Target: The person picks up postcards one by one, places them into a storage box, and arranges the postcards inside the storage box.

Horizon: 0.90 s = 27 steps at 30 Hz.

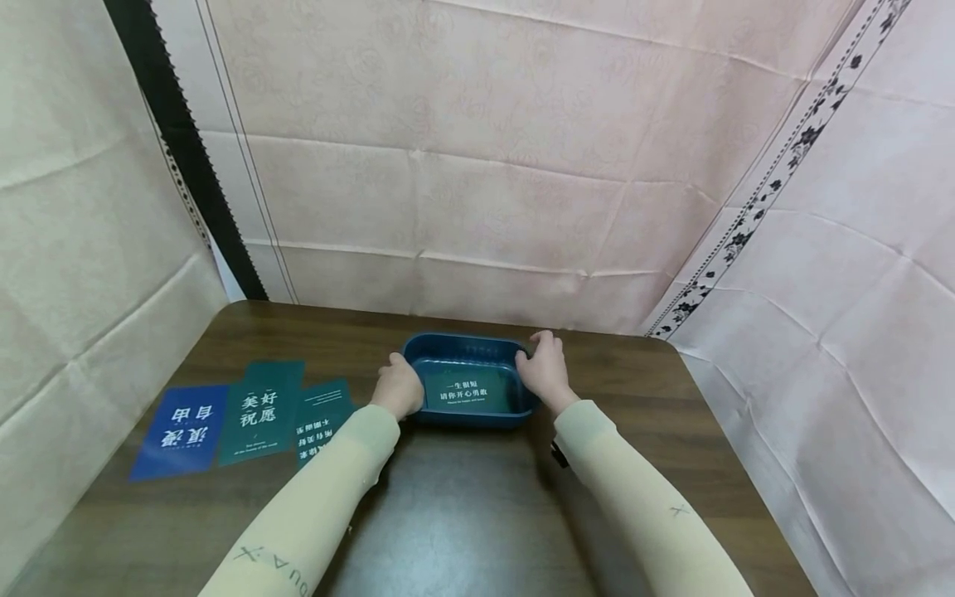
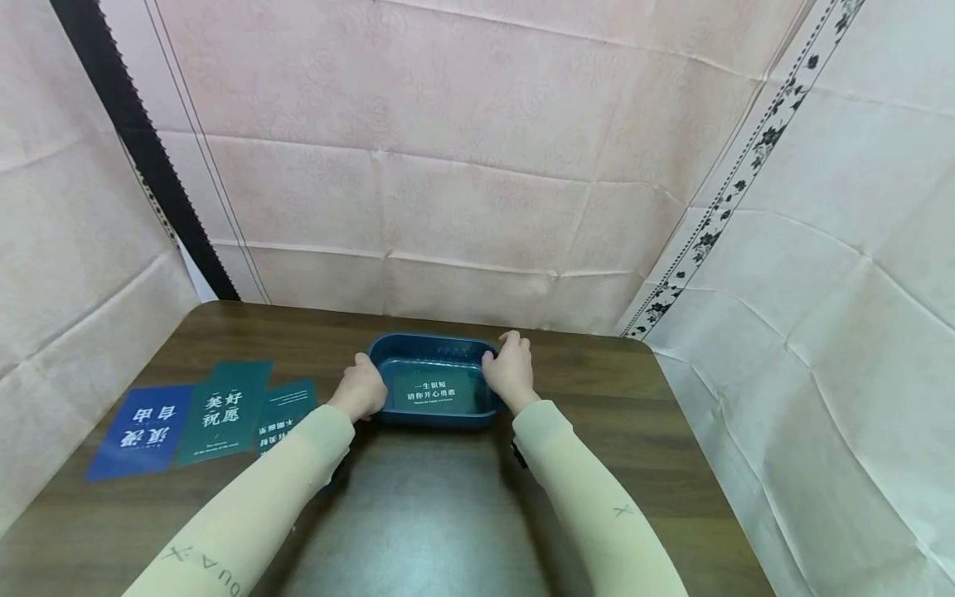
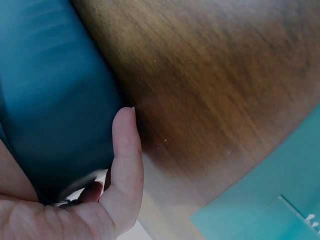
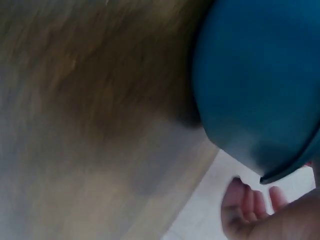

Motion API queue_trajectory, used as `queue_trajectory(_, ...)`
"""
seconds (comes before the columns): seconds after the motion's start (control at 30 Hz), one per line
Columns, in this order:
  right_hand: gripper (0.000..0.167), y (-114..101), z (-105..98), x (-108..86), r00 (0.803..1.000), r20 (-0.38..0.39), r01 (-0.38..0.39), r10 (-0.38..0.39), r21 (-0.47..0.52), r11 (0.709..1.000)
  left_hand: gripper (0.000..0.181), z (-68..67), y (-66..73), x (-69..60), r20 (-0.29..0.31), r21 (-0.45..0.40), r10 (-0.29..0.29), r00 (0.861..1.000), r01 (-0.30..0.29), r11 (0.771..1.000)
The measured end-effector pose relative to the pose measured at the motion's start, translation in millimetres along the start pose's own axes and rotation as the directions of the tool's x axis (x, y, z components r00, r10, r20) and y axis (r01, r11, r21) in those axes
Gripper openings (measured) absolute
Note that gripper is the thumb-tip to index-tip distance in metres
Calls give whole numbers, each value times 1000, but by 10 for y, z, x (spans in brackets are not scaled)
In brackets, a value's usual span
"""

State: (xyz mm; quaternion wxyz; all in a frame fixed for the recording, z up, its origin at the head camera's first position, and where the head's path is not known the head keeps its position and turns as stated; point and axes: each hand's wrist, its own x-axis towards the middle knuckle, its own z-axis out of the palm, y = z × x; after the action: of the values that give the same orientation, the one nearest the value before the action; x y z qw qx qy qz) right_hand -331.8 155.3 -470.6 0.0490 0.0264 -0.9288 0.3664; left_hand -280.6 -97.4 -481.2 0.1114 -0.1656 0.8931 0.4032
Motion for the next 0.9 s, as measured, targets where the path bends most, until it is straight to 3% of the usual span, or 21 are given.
queue_trajectory(0.13, 47, 4, 14, -17, 993, 93, -81, 76, 48, 996, 64, -8, 9, -19, 0, 4, 4, 1000, -4, 1000)
queue_trajectory(0.43, 59, 14, 84, -4, 962, 214, -169, 169, -22, 985, 64, -58, 1, -57, 11, 14, 21, 1000, -21, 1000)
queue_trajectory(0.57, 64, 19, 103, 23, 956, 222, -193, 194, -26, 981, 58, -117, -24, -69, 33, 31, 38, 999, -39, 999)
queue_trajectory(0.7, 64, 36, 106, 20, 954, 228, -193, 194, -27, 981, 67, -220, -58, -97, 86, 63, 75, 994, -80, 995)
queue_trajectory(0.9, 63, 84, 92, -10, 957, 226, -186, 182, -3, 982, 81, -459, -70, -163, 68, 214, 156, 985, -167, 963)
